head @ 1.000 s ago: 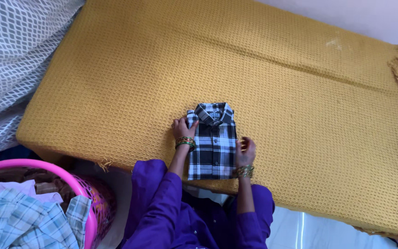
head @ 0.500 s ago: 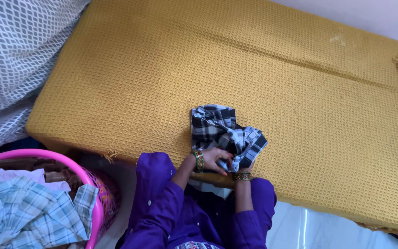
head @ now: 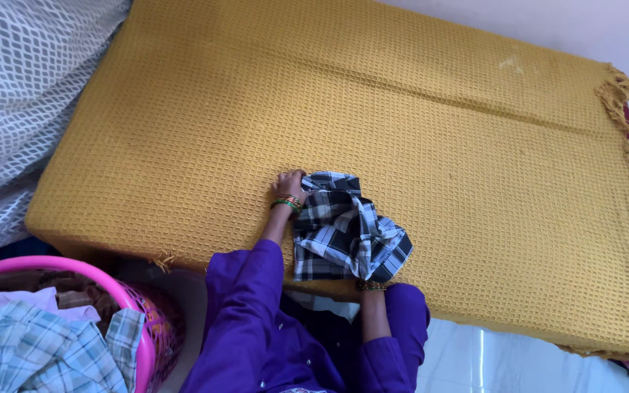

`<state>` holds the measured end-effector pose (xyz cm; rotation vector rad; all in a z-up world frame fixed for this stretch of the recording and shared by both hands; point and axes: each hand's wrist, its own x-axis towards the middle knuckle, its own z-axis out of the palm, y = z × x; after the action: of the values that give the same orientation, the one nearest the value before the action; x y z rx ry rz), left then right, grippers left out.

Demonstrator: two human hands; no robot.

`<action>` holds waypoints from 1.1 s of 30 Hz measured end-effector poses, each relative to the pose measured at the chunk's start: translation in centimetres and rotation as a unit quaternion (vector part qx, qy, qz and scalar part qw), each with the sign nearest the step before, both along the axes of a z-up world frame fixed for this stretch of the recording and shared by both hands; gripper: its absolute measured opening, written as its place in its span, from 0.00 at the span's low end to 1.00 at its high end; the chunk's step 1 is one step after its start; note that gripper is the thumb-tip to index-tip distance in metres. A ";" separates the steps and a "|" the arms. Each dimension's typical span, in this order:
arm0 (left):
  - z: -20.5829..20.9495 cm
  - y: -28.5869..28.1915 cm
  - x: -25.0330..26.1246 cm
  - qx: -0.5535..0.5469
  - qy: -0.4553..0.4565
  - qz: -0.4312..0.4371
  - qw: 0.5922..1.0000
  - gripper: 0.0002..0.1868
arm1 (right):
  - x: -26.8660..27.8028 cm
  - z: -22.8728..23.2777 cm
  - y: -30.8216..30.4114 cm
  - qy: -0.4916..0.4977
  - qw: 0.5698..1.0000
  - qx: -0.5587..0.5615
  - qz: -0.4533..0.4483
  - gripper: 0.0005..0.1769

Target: The person folds a black-and-white checkered shirt on a yellow mat. They smooth the fabric, fold the sleeves and sides, then roll the shirt into a compact bundle.

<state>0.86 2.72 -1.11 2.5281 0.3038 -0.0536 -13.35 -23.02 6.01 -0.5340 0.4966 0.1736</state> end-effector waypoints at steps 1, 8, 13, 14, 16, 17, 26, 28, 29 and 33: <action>-0.3 -0.8 0.2 0.006 0.039 -0.022 0.999 0.23 | -0.2 -0.1 0.2 0.001 1.000 0.002 -0.003 0.26; 1.8 -1.0 -1.4 -0.340 0.057 -0.105 0.933 0.28 | 1.9 -1.5 -0.5 -0.004 1.000 0.006 -0.021 0.26; 7.3 2.5 -4.0 -0.414 -0.045 -0.030 0.909 0.25 | 5.6 -2.6 -6.3 -0.015 0.998 -0.003 -0.068 0.26; 8.0 3.5 -4.7 -0.444 -0.061 -0.012 0.894 0.22 | 6.4 -2.6 -7.9 -0.017 0.997 -0.013 -0.078 0.26; 8.4 5.2 -6.2 -0.504 -0.114 0.017 0.856 0.25 | 8.3 -1.7 -12.2 -0.016 0.994 -0.030 -0.101 0.26; 8.0 6.1 -7.1 -0.532 -0.140 0.033 0.835 0.27 | 8.7 -1.4 -14.0 -0.007 0.993 -0.043 -0.108 0.26; 0.0 10.7 -7.9 -0.471 -0.078 0.168 0.863 0.37 | 5.3 -1.0 -18.9 0.065 0.908 -0.378 -0.169 0.17; -0.5 11.5 -7.8 -0.393 -0.037 0.239 0.887 0.48 | 6.0 -2.0 -17.2 -0.041 0.824 -0.554 -0.113 0.17; -0.5 11.9 -7.6 -0.352 -0.018 0.274 0.895 0.54 | 6.4 -2.6 -16.1 -0.111 0.751 -0.646 -0.076 0.18; -0.3 12.9 -7.5 -0.268 -0.029 0.313 0.911 0.58 | 8.2 -4.0 -13.1 -0.186 0.418 -0.875 -0.158 0.33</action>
<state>-6.61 15.59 -1.43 1.7926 0.9230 0.1670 -5.12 -36.10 2.04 -2.4927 0.1211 -1.0289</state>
